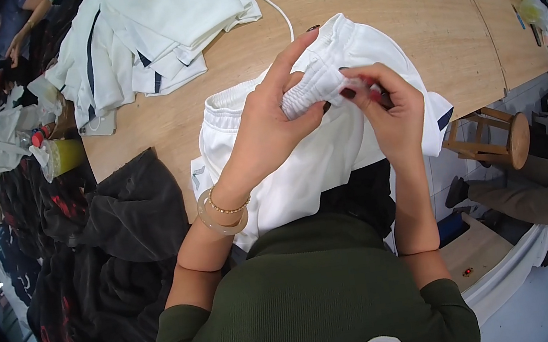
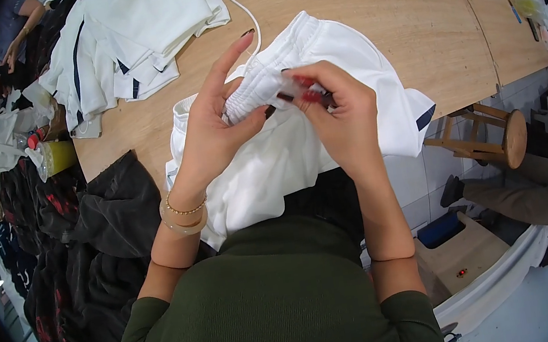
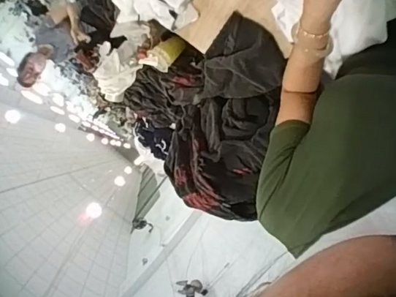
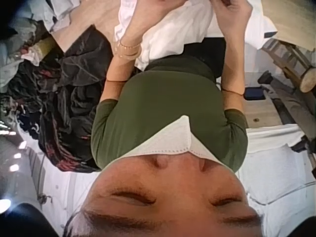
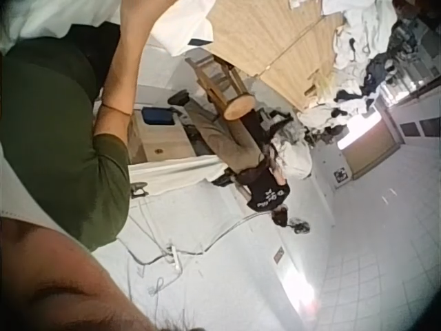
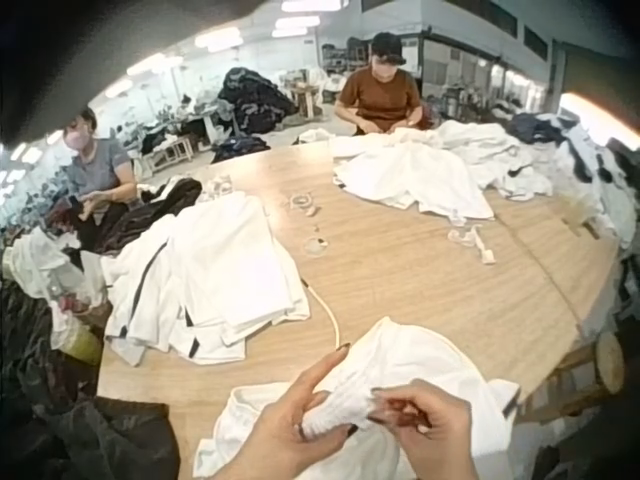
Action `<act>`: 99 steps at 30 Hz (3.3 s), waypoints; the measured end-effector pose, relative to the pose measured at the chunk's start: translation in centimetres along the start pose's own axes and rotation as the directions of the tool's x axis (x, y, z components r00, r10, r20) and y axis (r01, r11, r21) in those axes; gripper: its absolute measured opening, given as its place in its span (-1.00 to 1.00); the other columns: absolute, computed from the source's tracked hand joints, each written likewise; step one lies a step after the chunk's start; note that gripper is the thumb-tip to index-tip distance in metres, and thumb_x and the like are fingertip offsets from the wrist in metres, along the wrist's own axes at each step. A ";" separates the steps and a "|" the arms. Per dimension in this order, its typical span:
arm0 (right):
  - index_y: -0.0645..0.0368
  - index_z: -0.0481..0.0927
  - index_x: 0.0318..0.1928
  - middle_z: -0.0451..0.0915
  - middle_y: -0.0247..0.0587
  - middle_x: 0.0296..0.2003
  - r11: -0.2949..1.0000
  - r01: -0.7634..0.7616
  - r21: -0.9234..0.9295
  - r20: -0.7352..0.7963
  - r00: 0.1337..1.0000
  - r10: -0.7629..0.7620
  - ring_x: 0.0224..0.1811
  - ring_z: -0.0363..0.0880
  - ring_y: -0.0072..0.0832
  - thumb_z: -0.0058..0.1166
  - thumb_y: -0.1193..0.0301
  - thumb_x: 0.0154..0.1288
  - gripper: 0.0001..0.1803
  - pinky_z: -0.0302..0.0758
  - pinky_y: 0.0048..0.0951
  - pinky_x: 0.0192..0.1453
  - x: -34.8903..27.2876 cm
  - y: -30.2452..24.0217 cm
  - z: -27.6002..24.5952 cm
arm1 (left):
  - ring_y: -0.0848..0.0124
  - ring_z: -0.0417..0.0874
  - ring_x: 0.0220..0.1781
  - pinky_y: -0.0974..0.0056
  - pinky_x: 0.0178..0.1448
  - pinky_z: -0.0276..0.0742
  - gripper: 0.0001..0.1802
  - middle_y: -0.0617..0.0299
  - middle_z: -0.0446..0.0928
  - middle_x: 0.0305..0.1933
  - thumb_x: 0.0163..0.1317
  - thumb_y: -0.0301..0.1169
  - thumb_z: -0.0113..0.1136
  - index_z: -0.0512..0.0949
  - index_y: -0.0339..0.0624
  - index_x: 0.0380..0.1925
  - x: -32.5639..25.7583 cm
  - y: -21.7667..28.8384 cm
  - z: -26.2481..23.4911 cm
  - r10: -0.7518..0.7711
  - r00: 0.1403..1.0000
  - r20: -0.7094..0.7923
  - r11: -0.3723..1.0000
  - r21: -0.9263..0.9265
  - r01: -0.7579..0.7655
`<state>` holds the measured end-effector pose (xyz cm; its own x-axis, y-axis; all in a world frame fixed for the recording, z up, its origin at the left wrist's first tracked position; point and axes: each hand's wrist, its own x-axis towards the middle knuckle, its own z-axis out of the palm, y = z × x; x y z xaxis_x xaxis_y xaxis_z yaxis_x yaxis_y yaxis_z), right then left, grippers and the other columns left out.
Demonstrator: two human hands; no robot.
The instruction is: Trimming excess threads from white athletic shorts using thread snips.
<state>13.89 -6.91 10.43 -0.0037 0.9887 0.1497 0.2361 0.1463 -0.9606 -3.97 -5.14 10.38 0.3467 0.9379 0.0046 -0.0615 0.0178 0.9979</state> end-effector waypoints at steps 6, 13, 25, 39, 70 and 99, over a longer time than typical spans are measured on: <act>0.33 0.56 -0.22 0.55 -0.37 -0.37 0.994 0.035 -0.104 -0.231 0.971 -0.058 -0.34 0.45 -0.68 0.08 0.67 0.22 -0.88 0.43 -0.65 -0.17 1.0 1.2 -1.6 | 0.31 0.44 0.25 0.13 0.38 0.27 -0.26 0.22 0.36 0.31 0.06 -0.63 0.17 0.25 -0.05 0.30 -0.1 0.0 -0.2 0.048 0.999 -0.007 0.997 0.063 -0.047; 0.32 0.58 -0.16 0.57 -0.40 -0.33 0.982 -0.171 0.076 0.074 0.983 0.166 -0.36 0.40 -0.73 0.02 0.67 0.22 -0.81 0.44 -0.66 -0.20 1.4 0.5 -2.2 | 0.31 0.48 0.20 0.15 0.35 0.30 -0.27 0.24 0.38 0.29 0.06 -0.61 0.18 0.27 -0.04 0.29 0.0 -0.1 -0.2 0.025 1.000 0.018 0.997 0.079 -0.026; 0.31 0.53 -0.16 0.55 -0.35 -0.33 0.996 -0.067 0.055 -0.327 0.942 0.081 -0.26 0.49 -0.64 0.03 0.49 0.35 -0.86 0.42 -0.61 -0.09 2.6 2.6 -5.9 | 0.29 0.48 0.16 0.22 0.30 0.34 -0.28 0.19 0.36 0.28 0.03 -0.69 0.13 0.28 -0.11 0.28 -0.2 -0.1 -0.4 0.006 0.999 0.036 0.989 0.147 -0.012; 0.18 0.54 -0.22 0.49 -0.39 -0.47 0.987 -0.014 -0.158 -0.111 0.994 -0.003 -0.37 0.34 -0.61 0.07 0.46 0.29 -0.91 0.20 -0.61 -0.34 -1.0 -1.5 -3.2 | 0.48 0.47 0.07 0.27 0.30 0.28 -0.35 0.21 0.44 0.16 0.04 -0.69 0.10 0.32 -0.21 0.22 -0.2 1.2 -0.2 -0.121 0.991 0.057 0.966 -0.224 0.131; 0.10 0.56 -0.32 0.43 -0.37 -0.42 0.745 0.295 -0.598 0.216 0.955 -0.205 -0.20 0.33 -0.35 0.14 0.49 0.10 -0.90 0.20 -0.37 -0.02 0.6 -3.7 -3.7 | 0.48 0.50 0.05 0.38 0.10 0.49 -0.29 0.15 0.46 0.12 0.01 -0.80 0.05 0.28 -0.27 0.26 -0.1 2.4 -0.4 -0.008 0.987 0.158 0.999 0.051 0.000; 0.15 0.65 -0.20 0.40 -0.33 -0.31 0.971 0.127 -0.203 0.031 0.992 -0.124 -0.13 0.28 -0.42 0.31 0.42 0.01 -0.72 0.27 -0.47 0.02 0.6 -1.9 -4.2 | 0.62 0.46 -0.05 0.46 0.05 0.46 -0.39 0.26 0.45 0.13 0.04 -0.72 0.06 0.37 -0.28 0.18 0.0 1.9 -0.9 -0.116 0.979 0.168 0.964 -0.218 0.152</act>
<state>17.56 -6.70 13.35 -0.0631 0.9635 0.2600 0.4259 0.2616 -0.8661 -4.90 -4.78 12.20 0.5034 0.8581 -0.1010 -0.2103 0.2350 0.9490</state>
